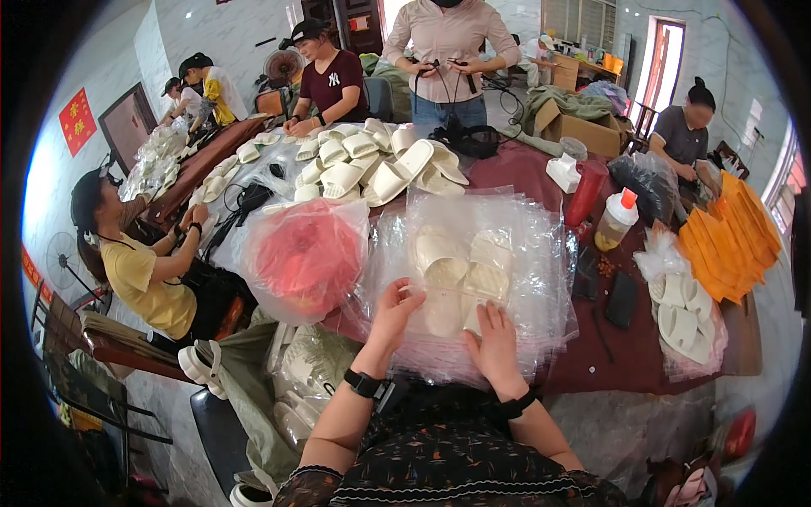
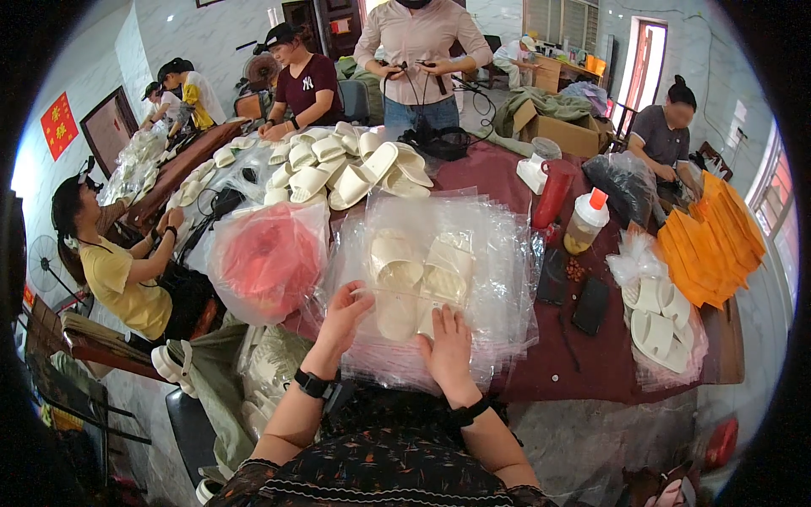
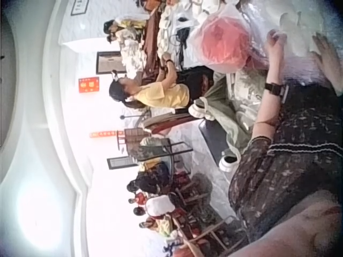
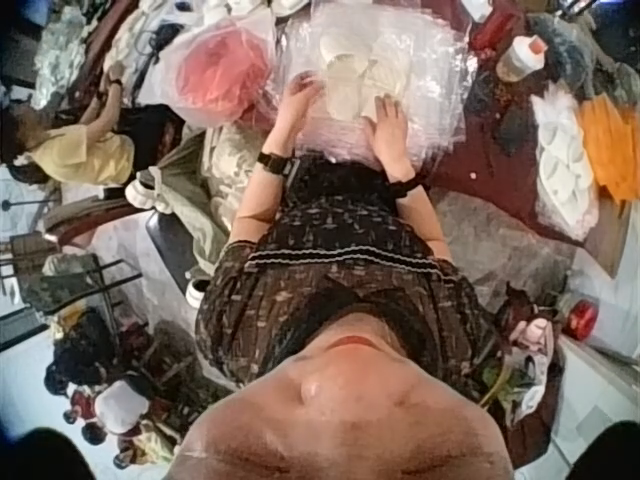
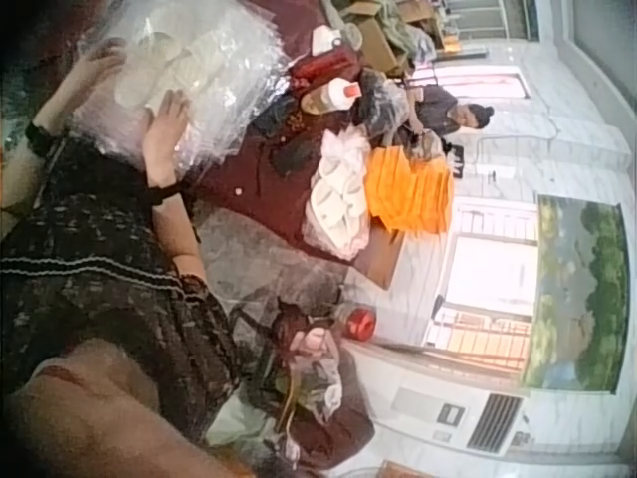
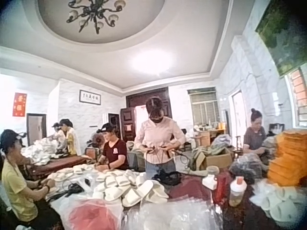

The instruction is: Packing white sandals into plastic bags in a manufacturing setting.

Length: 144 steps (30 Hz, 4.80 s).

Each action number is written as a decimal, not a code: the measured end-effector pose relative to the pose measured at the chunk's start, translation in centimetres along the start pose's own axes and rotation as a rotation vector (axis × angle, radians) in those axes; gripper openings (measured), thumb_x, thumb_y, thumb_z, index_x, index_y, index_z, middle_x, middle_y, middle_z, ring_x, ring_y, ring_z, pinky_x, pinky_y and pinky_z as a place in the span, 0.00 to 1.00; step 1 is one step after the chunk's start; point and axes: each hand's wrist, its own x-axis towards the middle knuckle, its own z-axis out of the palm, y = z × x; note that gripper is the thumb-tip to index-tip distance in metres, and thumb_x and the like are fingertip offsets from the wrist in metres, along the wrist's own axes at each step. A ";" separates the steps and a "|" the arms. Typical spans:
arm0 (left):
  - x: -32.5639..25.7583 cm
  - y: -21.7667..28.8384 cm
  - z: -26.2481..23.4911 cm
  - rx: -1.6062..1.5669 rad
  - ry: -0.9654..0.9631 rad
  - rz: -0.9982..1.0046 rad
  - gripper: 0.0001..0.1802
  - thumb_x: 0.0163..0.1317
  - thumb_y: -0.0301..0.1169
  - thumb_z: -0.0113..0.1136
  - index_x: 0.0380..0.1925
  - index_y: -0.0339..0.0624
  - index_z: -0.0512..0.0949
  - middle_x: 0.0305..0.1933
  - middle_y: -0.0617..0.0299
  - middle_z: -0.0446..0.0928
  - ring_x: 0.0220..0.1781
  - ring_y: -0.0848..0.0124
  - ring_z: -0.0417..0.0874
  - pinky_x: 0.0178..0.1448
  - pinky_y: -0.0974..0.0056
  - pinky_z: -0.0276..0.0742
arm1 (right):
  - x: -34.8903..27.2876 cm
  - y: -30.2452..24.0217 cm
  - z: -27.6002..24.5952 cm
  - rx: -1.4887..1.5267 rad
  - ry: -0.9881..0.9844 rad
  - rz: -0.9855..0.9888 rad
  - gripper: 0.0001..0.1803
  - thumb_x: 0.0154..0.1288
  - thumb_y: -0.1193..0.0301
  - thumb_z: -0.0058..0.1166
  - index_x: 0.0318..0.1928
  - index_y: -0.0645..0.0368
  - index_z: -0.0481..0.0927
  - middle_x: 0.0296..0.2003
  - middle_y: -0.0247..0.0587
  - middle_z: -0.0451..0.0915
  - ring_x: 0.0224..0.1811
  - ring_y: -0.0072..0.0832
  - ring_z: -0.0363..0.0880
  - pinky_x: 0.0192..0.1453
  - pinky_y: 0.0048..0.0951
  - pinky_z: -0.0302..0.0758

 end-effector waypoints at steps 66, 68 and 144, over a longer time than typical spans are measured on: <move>0.6 -2.6 0.6 0.284 -0.026 0.050 0.15 0.68 0.39 0.64 0.45 0.38 0.82 0.40 0.62 0.79 0.39 0.70 0.80 0.40 0.66 0.76 | -0.7 0.2 0.9 -0.022 -0.055 0.000 0.35 0.67 0.60 0.55 0.69 0.66 0.66 0.71 0.57 0.63 0.72 0.61 0.59 0.73 0.61 0.56; 0.0 -2.3 1.9 0.215 0.059 -0.033 0.20 0.67 0.41 0.66 0.49 0.36 0.80 0.43 0.62 0.79 0.41 0.71 0.80 0.43 0.67 0.77 | -0.7 0.2 0.9 -0.031 -0.055 0.002 0.35 0.67 0.61 0.55 0.69 0.66 0.66 0.71 0.57 0.63 0.71 0.61 0.60 0.73 0.61 0.56; -12.0 11.4 -25.8 -0.001 0.819 0.462 0.19 0.62 0.24 0.65 0.53 0.36 0.77 0.51 0.57 0.80 0.53 0.65 0.82 0.57 0.59 0.81 | 0.1 2.7 -0.9 -0.065 -0.120 -0.025 0.33 0.69 0.50 0.54 0.67 0.56 0.72 0.71 0.49 0.66 0.75 0.49 0.59 0.79 0.51 0.52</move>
